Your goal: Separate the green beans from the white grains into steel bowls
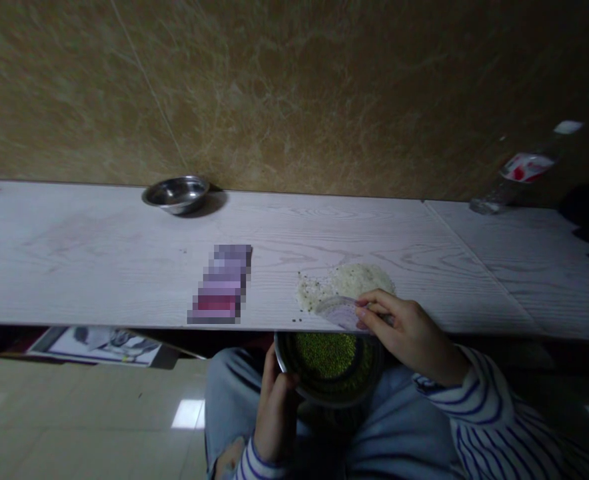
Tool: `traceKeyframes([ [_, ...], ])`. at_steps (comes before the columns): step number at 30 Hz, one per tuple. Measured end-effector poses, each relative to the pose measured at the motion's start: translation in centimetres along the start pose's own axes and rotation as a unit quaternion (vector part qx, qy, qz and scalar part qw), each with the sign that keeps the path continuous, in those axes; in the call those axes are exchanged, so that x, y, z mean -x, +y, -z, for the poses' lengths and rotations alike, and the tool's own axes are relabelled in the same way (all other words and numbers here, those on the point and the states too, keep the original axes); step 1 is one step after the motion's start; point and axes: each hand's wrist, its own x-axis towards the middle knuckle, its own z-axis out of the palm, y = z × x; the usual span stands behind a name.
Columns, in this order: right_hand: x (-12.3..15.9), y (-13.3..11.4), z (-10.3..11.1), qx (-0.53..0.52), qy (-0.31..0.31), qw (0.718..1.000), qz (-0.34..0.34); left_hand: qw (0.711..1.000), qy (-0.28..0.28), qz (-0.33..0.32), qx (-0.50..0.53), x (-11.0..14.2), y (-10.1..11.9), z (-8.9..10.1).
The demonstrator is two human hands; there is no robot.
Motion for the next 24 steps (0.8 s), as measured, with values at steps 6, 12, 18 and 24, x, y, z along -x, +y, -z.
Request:
traceKeyframes([
  [6,0.2,-0.5,-0.9,0.008,-0.002,1.000,0.018,1.000,0.010,0.015,-0.004,0.0,0.1,-0.2],
  [12,0.3,-0.2,-1.1,0.012,0.025,1.000,0.010,1.000,0.008,0.019,-0.004,0.2,0.3,-0.4],
  [18,0.3,-0.3,-0.9,0.002,0.037,0.999,-0.006,1.000,0.013,0.002,-0.011,0.1,0.4,-0.4],
  [24,-0.1,-1.6,-1.5,0.035,0.012,0.999,0.011,1.000,0.002,0.026,-0.001,0.2,0.4,-0.4],
])
